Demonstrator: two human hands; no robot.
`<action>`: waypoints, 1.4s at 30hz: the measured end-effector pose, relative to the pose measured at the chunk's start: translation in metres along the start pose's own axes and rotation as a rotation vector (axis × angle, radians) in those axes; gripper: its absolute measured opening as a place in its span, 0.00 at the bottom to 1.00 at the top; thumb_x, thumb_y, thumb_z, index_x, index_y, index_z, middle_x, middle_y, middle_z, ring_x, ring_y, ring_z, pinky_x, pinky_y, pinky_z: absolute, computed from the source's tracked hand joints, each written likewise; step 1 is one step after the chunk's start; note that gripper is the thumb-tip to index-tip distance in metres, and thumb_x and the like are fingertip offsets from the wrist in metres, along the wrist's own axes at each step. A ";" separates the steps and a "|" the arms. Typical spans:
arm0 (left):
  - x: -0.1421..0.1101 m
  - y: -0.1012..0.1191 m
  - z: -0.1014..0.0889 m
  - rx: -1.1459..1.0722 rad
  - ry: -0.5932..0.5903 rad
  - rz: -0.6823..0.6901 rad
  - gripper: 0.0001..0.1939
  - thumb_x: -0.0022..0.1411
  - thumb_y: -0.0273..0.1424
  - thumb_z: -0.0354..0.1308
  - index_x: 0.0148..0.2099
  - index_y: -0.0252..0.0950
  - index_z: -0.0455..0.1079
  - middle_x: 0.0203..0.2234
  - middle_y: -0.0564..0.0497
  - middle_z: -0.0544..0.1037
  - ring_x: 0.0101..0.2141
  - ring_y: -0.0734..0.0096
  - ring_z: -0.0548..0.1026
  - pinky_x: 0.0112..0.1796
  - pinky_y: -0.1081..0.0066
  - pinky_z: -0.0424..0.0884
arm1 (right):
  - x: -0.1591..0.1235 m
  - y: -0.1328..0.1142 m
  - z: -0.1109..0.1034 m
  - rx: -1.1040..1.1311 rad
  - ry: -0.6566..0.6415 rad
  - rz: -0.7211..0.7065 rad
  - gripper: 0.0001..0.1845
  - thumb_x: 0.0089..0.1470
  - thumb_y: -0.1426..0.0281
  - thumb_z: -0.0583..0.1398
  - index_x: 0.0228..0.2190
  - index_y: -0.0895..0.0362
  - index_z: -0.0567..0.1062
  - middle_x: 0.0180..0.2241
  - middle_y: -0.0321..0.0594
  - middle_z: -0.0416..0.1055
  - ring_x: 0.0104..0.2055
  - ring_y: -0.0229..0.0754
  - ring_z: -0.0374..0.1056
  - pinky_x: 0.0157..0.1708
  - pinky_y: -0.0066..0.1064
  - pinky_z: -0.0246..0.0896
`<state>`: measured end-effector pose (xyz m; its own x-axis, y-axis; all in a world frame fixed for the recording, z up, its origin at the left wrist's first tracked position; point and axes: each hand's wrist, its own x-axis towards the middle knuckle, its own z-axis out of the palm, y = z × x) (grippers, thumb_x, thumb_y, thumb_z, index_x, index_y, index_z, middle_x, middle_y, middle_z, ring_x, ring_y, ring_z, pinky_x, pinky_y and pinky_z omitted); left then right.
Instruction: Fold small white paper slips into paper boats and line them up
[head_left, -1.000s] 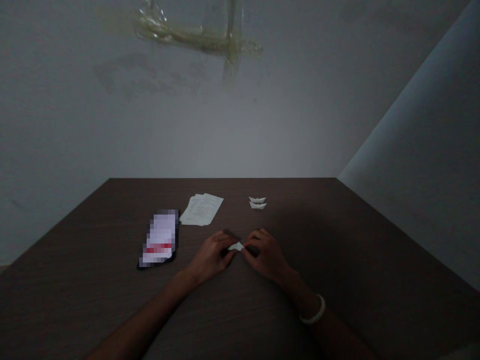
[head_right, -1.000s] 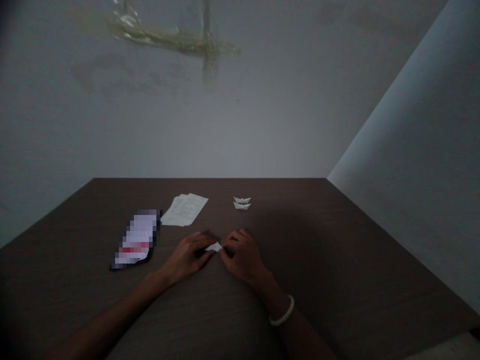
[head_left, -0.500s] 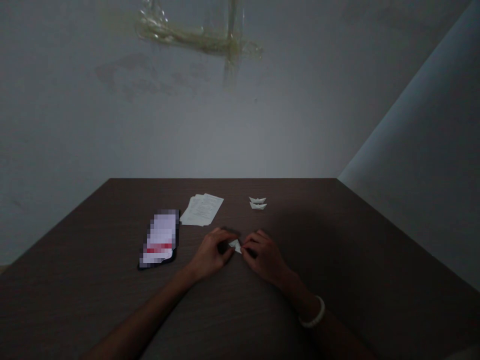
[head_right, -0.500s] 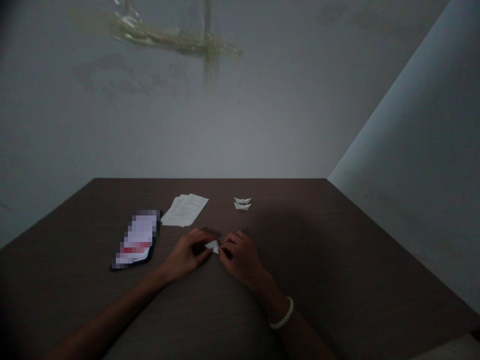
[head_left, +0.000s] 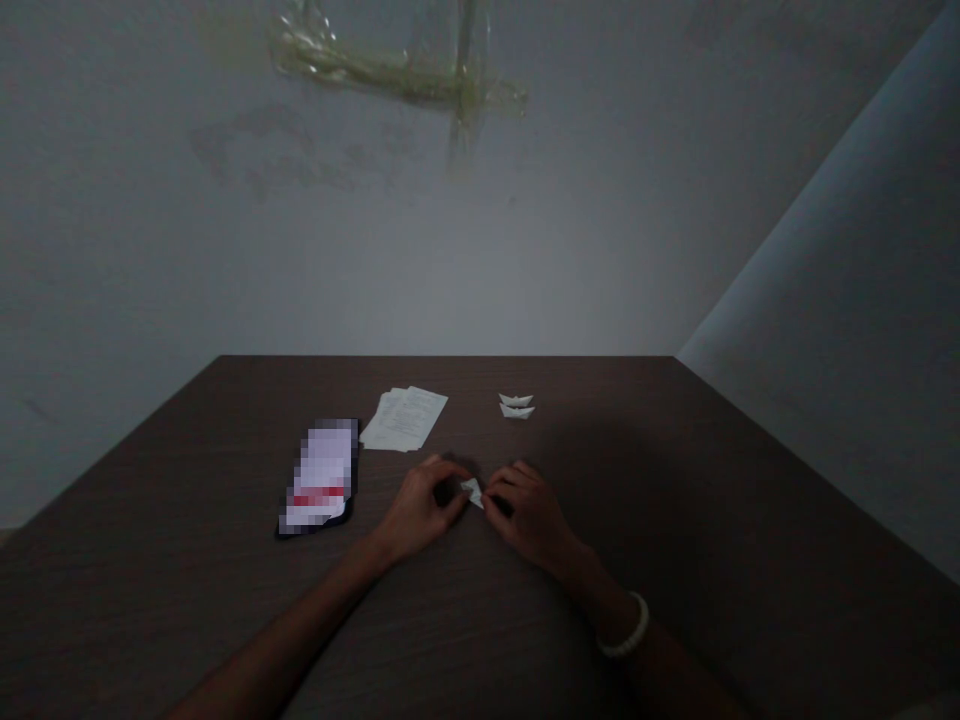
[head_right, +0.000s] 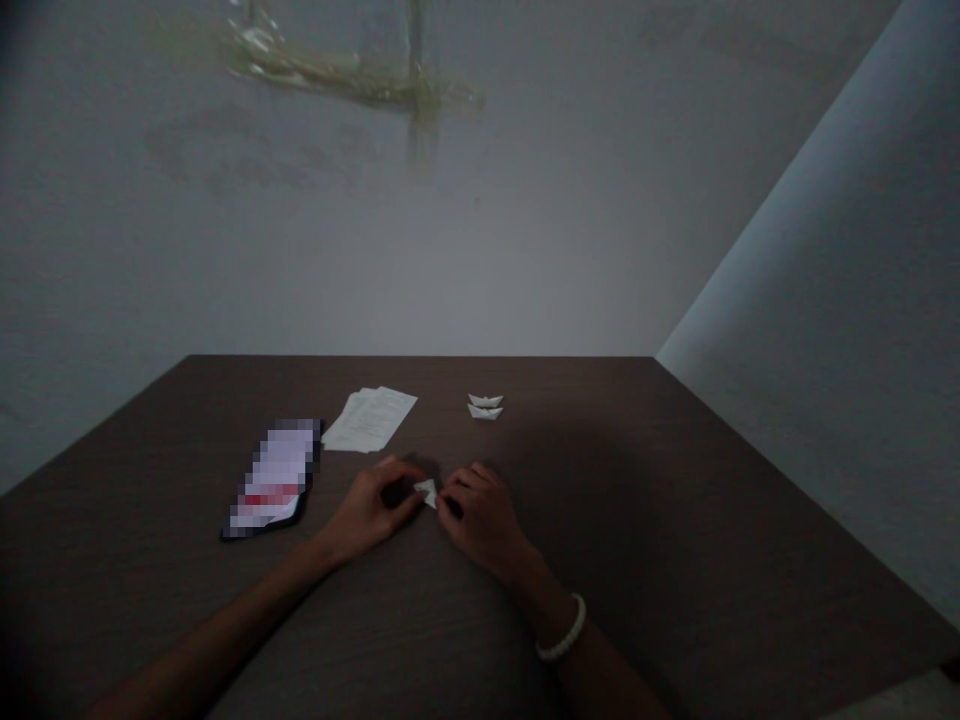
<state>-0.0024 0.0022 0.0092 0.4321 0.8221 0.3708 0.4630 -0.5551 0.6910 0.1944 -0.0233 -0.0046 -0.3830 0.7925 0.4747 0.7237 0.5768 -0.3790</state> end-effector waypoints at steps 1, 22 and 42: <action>0.000 0.000 0.000 0.006 0.004 0.002 0.07 0.57 0.28 0.59 0.40 0.36 0.72 0.34 0.50 0.76 0.35 0.67 0.73 0.39 0.67 0.69 | 0.000 0.000 0.000 -0.001 -0.003 -0.002 0.05 0.56 0.74 0.59 0.29 0.56 0.74 0.33 0.38 0.73 0.38 0.41 0.64 0.42 0.34 0.59; -0.001 0.003 0.000 0.048 -0.048 0.003 0.09 0.58 0.27 0.57 0.42 0.36 0.73 0.32 0.49 0.75 0.34 0.66 0.71 0.38 0.66 0.68 | 0.001 -0.002 0.000 0.098 0.062 0.056 0.14 0.53 0.75 0.62 0.43 0.56 0.75 0.36 0.39 0.76 0.37 0.42 0.67 0.40 0.32 0.62; -0.001 0.002 0.004 0.183 -0.114 0.046 0.12 0.59 0.25 0.55 0.45 0.37 0.73 0.35 0.47 0.76 0.39 0.62 0.71 0.42 0.64 0.67 | 0.002 -0.004 0.002 0.147 0.092 0.132 0.09 0.51 0.74 0.64 0.37 0.53 0.78 0.27 0.35 0.75 0.29 0.39 0.66 0.31 0.28 0.60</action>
<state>0.0012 0.0001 0.0074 0.5359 0.7812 0.3200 0.5687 -0.6142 0.5470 0.1895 -0.0234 -0.0034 -0.2313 0.8455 0.4812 0.6699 0.4971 -0.5514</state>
